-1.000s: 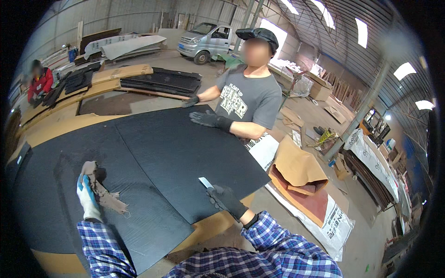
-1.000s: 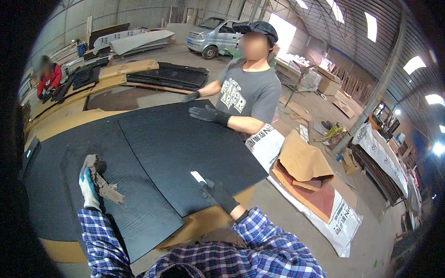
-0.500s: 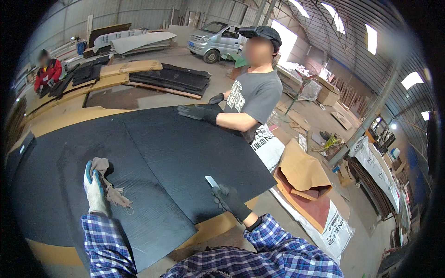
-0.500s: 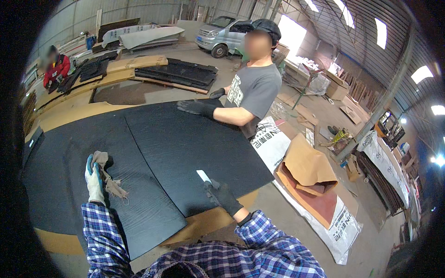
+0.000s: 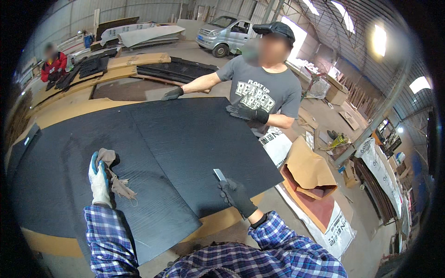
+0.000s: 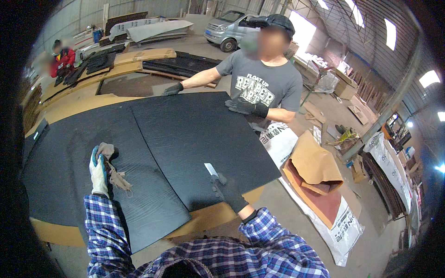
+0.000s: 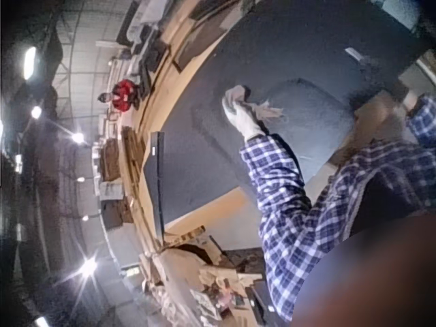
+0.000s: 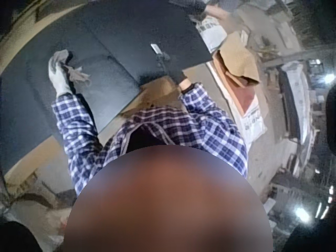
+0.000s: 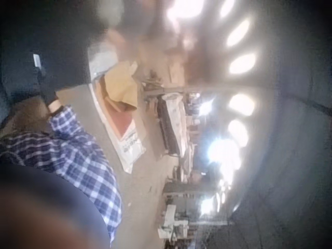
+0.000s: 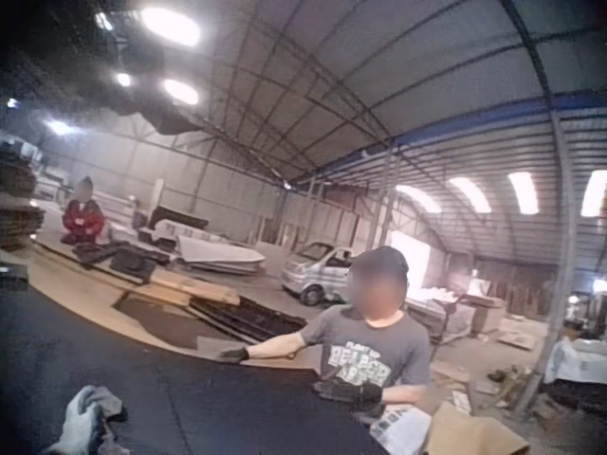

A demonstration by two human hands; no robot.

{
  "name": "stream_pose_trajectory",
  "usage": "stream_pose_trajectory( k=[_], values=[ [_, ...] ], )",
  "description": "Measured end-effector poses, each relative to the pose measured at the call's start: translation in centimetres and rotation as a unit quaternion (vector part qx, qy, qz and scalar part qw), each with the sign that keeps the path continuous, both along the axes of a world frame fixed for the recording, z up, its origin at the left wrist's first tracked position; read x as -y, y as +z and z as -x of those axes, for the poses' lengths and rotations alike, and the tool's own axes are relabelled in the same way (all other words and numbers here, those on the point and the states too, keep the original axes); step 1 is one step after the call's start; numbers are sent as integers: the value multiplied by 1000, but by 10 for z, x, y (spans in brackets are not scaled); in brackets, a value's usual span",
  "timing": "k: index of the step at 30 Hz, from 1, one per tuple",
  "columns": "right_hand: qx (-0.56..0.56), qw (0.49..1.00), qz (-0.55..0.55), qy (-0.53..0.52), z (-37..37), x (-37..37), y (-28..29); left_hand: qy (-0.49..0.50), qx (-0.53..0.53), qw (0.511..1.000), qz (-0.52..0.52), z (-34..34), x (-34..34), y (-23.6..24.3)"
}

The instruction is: The person uses a utility knife to cut a large black sheet of material on a workbench while a coworker holds the sheet steady. The person wipes the surface with a cloth, scores the material, and separates a cut piece.

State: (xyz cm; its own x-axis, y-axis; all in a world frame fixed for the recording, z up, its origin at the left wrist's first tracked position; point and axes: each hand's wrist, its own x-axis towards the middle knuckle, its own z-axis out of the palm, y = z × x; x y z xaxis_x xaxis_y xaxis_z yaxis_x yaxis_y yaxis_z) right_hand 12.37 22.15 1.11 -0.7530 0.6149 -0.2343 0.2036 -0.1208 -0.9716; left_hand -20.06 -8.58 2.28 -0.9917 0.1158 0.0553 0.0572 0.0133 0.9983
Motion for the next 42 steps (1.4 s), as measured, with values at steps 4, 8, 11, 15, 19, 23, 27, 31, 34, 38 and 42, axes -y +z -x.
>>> stream_pose_trajectory(
  k=[4, 8, 11, 15, 19, 23, 27, 31, 34, 38, 42],
  values=[
    [13, 999, -31, 0, 1, 1, -3, 5, 15, 1000, 1, -3, -1, 2],
    [22, 999, -30, -6, 0, 2, -5, -4, -21, 1000, -13, -3, -1, 3],
    [17, 999, -49, -1, -1, 2, -5, -1, -18, 1000, -9, -3, -1, 2],
    [-4, 998, -55, 10, -1, 0, -7, -1, -19, 1000, -2, -2, -1, 1],
    [-13, 1000, -5, 7, -1, -4, -11, -13, -16, 1000, -4, 1, 0, -2],
    [1, 1000, -27, -2, -1, -5, -15, -10, -46, 999, 1, 6, 2, -9],
    [-20, 998, -62, -7, -1, -3, -17, -12, -61, 998, 25, 10, 3, -13],
    [4, 992, -129, -5, -2, -4, -19, 3, -59, 997, 42, 9, 2, -12],
    [13, 990, -138, 9, -2, -7, -21, 3, -55, 998, 24, 7, 1, -11],
    [-45, 992, -115, 10, 1, -7, -24, -4, -56, 998, 31, 9, 1, -13],
    [9, 999, -48, -14, -2, -6, -20, -3, -51, 998, 33, 14, 3, -16]
  ],
)
